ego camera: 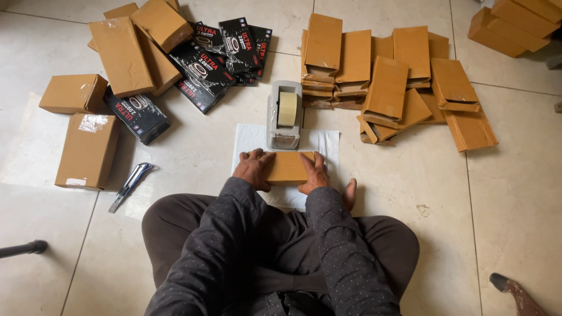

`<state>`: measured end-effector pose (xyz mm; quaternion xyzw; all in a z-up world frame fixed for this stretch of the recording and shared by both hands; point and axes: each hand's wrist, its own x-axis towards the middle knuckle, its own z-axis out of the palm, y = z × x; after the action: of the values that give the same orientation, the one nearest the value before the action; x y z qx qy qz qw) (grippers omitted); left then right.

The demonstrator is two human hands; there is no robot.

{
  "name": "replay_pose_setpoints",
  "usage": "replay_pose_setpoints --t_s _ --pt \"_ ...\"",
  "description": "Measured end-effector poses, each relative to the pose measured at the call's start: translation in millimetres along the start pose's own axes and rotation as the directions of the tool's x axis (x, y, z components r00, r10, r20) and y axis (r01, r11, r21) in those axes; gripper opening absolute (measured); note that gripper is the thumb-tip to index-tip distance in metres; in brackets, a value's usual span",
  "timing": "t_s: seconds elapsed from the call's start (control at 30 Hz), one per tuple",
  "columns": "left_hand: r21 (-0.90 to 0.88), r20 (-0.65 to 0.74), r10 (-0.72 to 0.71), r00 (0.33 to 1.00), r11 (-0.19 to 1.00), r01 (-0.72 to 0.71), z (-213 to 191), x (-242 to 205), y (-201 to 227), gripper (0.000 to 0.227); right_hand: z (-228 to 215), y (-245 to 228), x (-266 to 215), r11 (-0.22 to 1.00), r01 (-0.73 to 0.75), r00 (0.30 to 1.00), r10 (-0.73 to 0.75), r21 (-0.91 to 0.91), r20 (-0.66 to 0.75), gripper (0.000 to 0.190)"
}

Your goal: The person sits on the floor and packs smart watches into small cardboard boxes. They place the watch and its accessories into the box, fold the flaps, and seal it with tape using a dispenser. The process is repeated for multiple units.

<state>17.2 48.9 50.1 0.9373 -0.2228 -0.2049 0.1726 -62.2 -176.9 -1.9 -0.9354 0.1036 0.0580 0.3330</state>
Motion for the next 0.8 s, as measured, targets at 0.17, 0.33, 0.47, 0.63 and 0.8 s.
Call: replay_pose_setpoints --t_s 0.17,0.33,0.47,0.63,0.8 --pt "-0.504 0.164 -0.179 0.970 0.830 0.238 -7 8 -30 0.086 -36 7 8 0.958 -0.155 0.988 0.151 0.240 0.037 0.069" --pt "-0.374 -0.154 -0.364 0.919 0.882 0.287 31 13 -32 0.084 -28 8 19 0.945 -0.232 0.942 0.278 0.232 -0.188 0.083" --pt "-0.203 -0.366 -0.299 0.881 0.950 0.238 59 11 -11 0.064 1 -13 2 0.933 -0.357 0.920 0.344 -0.043 -0.188 0.092" --pt "0.087 -0.387 -0.176 0.905 0.970 0.225 64 8 17 0.068 44 -35 -4 0.928 -0.191 0.934 0.071 -0.319 -0.351 0.086" --pt "-0.051 -0.369 -0.240 0.898 0.970 0.238 73 15 6 0.045 47 -5 3 0.952 -0.273 0.892 0.197 -0.139 -0.407 0.037"
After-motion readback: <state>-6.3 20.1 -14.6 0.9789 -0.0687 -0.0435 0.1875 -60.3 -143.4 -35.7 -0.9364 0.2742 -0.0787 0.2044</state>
